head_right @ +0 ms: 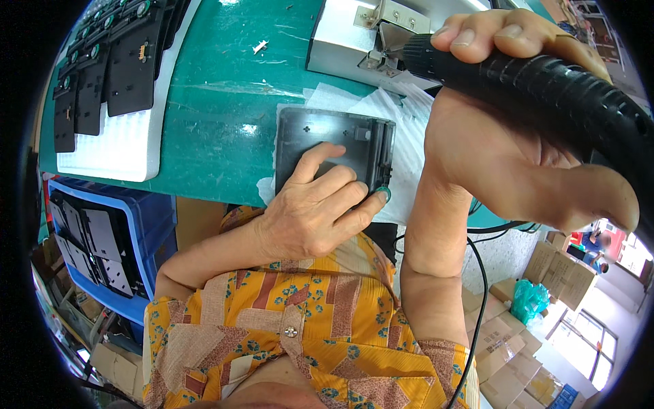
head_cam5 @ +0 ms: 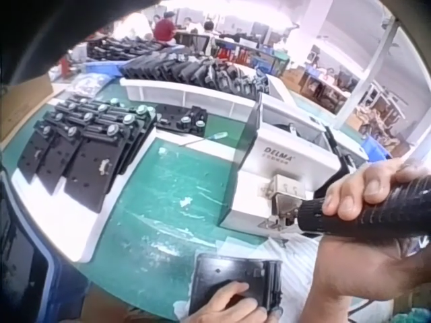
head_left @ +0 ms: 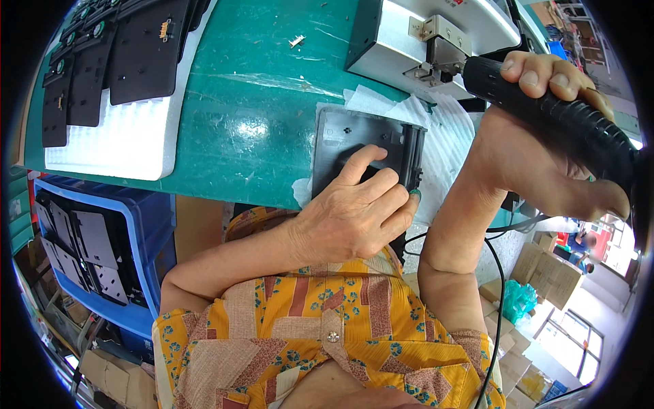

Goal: The person assembles an electronic device casing by fastening screws into it with a powered screwdriver.

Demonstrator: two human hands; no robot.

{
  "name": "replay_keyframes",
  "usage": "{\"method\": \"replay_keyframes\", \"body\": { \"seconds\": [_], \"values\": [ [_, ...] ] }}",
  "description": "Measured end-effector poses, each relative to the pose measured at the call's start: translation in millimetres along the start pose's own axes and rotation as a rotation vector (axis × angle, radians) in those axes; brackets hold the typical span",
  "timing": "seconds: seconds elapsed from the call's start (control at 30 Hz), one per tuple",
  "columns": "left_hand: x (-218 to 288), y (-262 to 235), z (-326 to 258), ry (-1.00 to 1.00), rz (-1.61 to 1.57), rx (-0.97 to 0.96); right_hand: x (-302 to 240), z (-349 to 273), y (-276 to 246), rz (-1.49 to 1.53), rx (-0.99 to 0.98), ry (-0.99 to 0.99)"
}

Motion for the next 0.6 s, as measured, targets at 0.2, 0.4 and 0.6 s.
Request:
{"method": "replay_keyframes", "body": {
  "seconds": [0.2, 0.4, 0.6],
  "values": [
    [-0.3, 0.3, -0.6, -0.005, 0.005, 0.004, 3.5, 1.7, -0.4, 0.01, -0.137, -0.04],
    [3.1, 0.8, -3.1, 0.009, 0.025, 0.017, -0.4, 6.8, 7.0, 0.012, -0.204, -0.008],
    [1.9, 3.5, -3.5, 0.015, 0.029, 0.014, -15.2, -5.5, -5.8, 0.015, -0.059, 0.155]
  ]
}}
Point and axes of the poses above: each hand's wrist, its own z-axis towards the middle knuckle, its own y-axis out of the palm, x = y × z, the point moved 4 cm from there along z, towards the middle knuckle, and after that the axes turned 7 degrees about -y, right-handed, at the moved point
